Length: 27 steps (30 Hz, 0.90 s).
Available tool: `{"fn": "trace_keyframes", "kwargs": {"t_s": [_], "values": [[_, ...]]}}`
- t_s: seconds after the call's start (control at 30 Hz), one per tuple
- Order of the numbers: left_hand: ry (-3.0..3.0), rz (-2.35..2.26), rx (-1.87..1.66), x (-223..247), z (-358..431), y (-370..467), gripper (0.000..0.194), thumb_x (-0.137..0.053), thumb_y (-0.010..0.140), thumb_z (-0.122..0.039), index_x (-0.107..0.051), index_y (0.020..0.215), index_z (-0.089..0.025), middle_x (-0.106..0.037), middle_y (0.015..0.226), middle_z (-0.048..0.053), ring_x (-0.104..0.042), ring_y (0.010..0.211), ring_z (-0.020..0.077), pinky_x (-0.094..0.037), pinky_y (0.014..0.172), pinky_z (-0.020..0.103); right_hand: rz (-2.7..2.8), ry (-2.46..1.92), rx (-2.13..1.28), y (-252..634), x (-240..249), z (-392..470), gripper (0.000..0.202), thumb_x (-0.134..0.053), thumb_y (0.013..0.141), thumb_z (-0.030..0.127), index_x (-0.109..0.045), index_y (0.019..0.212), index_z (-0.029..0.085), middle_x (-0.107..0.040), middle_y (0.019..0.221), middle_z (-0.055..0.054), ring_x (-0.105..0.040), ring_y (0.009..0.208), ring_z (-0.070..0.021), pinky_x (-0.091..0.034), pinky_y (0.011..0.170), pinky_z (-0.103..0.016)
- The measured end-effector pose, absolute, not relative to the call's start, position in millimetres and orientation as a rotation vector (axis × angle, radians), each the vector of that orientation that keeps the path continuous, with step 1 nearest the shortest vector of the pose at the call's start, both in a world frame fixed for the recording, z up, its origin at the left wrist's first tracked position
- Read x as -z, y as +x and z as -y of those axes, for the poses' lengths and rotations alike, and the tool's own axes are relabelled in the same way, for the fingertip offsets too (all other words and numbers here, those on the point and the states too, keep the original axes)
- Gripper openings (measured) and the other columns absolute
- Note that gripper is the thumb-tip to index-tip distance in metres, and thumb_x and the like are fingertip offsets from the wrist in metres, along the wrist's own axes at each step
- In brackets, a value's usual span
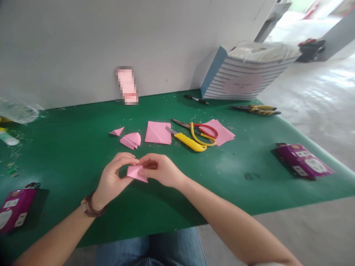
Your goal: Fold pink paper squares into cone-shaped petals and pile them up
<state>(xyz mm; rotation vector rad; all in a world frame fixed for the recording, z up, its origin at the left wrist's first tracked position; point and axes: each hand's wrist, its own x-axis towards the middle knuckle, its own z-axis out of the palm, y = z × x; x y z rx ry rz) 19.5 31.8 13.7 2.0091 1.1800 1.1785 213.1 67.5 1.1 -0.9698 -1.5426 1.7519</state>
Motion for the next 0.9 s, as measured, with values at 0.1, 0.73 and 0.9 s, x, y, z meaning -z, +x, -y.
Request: {"fn": "trace_keyframes", "kwargs": {"t_s": [0.1, 0.73, 0.9], "values": [[2.187, -1.237, -0.894, -28, -53, -3, 0.062, -0.066, 0.075, -0.008, -0.053, 0.133, -0.026, -0.059, 0.131, 0.007, -0.055, 0.122, 0.022, -0.046, 0.107, 0.042, 1.525, -1.087, -1.734, 217, -9, -76, 0.025, -0.076, 0.07, 0.032, -0.067, 0.089, 0.018, -0.071, 0.077, 0.0, -0.067, 0.067, -0.0135, -0.056, 0.066, -0.028], [1.663, -1.742, -1.204, -16, -152, -47, 0.01, -0.074, 0.069, -0.026, -0.067, 0.065, -0.019, -0.07, 0.08, 0.006, -0.063, 0.097, 0.0274, -0.042, 0.103, 0.048, 1.44, -1.198, -1.253, 223, -1, -124, 0.027, -0.075, 0.069, 0.038, -0.069, 0.087, 0.02, -0.073, 0.082, -0.004, -0.068, 0.068, -0.0173, -0.058, 0.064, -0.033], [1.204, -1.542, -1.413, -31, -108, -22, 0.025, -0.068, 0.077, -0.039, -0.062, 0.089, -0.018, -0.071, 0.094, 0.006, -0.068, 0.091, 0.0206, -0.055, 0.088, 0.04, 1.377, -1.172, -1.191, 217, -6, -128, 0.026, -0.075, 0.07, 0.036, -0.069, 0.089, 0.02, -0.074, 0.084, -0.004, -0.069, 0.07, -0.0173, -0.058, 0.066, -0.033]]}}
